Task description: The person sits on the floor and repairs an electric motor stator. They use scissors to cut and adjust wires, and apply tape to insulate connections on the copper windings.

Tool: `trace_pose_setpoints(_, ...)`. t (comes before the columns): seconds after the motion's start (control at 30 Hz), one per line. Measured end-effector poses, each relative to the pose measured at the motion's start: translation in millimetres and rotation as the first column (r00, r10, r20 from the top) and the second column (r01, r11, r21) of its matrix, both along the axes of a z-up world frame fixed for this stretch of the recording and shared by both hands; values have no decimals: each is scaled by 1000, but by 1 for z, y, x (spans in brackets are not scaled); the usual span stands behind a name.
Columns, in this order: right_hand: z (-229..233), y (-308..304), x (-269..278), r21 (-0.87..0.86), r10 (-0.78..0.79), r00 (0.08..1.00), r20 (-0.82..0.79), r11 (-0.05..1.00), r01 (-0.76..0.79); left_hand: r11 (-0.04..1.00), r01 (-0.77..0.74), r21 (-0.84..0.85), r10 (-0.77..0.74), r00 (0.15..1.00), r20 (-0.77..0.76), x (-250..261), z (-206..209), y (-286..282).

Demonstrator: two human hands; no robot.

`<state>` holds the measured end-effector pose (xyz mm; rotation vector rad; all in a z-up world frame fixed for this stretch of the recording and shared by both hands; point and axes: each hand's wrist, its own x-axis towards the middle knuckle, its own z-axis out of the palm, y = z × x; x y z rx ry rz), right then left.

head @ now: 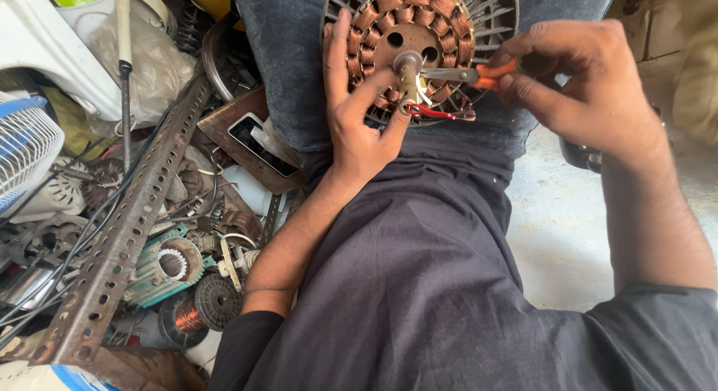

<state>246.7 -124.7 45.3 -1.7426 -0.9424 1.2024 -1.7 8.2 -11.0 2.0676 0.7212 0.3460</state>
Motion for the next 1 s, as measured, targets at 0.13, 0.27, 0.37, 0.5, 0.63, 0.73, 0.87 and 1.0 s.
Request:
trace_pose_setpoints(0.13, 2, 3, 6, 50, 53, 997, 52, 997, -55, 998, -33, -44, 34, 999, 29, 1, 3, 0)
trace_pose_setpoints(0.27, 1, 1, 9, 81, 92, 993, 79, 992, -98, 999, -17, 41, 16, 1000, 19, -4, -2, -3)
trace_pose_setpoints(0.37, 1, -1, 9, 69, 79, 995, 59, 994, -83, 997, 1, 77, -4, 999, 45, -3, -6, -2)
trace_pose_setpoints(0.5, -1, -3, 9, 47, 81, 995, 51, 995, -83, 996, 6, 84, -8, 1000, 20, -2, -4, -1)
trace_pose_setpoints(0.63, -7, -7, 9, 137, 80, 996, 45, 987, -86, 996, 15, 92, -16, 1000, 15, -3, -4, -1)
trace_pose_setpoints(0.73, -12, -10, 10, 131, 79, 996, 28, 988, -82, 995, 27, 91, -28, 1000, 10, -3, -6, -2)
trace_pose_setpoints(0.87, -17, -16, 13, 92, 129, 991, 47, 987, -132, 995, 34, 92, -33, 999, -13, -4, -9, -2)
trace_pose_setpoints(1.0, -16, -16, 14, 74, 112, 993, -24, 991, -110, 998, -7, 69, 5, 1000, 30, -2, -11, -4)
